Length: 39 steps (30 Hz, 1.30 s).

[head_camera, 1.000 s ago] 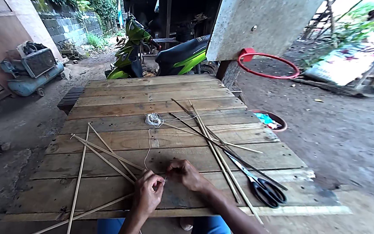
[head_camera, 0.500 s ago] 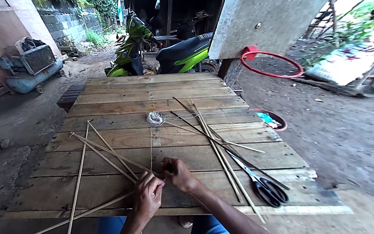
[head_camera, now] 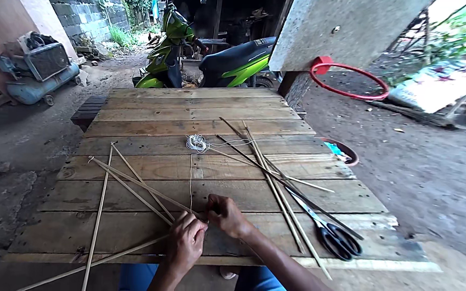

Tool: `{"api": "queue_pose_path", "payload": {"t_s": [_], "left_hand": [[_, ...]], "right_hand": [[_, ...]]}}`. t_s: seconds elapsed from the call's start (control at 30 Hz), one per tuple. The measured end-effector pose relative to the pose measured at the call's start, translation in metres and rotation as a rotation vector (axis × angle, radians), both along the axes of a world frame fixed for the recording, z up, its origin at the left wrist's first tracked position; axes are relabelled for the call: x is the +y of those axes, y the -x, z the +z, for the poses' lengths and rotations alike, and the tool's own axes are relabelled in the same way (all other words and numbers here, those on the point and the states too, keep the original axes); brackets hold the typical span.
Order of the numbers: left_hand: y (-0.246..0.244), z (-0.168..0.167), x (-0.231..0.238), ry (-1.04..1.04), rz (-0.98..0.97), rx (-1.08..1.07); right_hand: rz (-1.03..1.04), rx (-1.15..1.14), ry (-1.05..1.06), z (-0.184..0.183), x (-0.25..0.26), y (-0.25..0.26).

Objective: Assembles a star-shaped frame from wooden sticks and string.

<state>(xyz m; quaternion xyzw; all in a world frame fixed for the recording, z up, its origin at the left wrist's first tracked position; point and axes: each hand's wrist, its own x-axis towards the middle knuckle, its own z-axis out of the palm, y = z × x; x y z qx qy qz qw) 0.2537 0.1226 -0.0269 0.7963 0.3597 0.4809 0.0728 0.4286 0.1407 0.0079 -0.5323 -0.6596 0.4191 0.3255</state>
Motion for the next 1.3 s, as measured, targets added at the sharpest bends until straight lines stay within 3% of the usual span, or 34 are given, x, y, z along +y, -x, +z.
{"api": "queue_pose_path", "payload": {"t_s": [0.47, 0.63, 0.83, 1.07, 1.3], "left_hand": [[0.001, 0.001, -0.002, 0.060, 0.025, -0.006], [0.003, 0.015, -0.013, 0.356, 0.119, -0.028], [0.005, 0.043, -0.004, 0.806, 0.064, -0.017], [0.007, 0.045, 0.003, 0.919, 0.052, -0.119], [0.000, 0.045, 0.001, 0.930, 0.104, -0.116]], "right_hand": [[-0.059, 0.000, -0.020, 0.000, -0.003, 0.005], [-0.040, 0.106, -0.043, -0.005, -0.002, 0.000], [-0.076, 0.204, -0.058, -0.004, -0.005, -0.003], [-0.003, 0.266, -0.339, -0.019, -0.015, -0.013], [0.010, 0.364, -0.413, -0.026, -0.018, -0.010]]}}
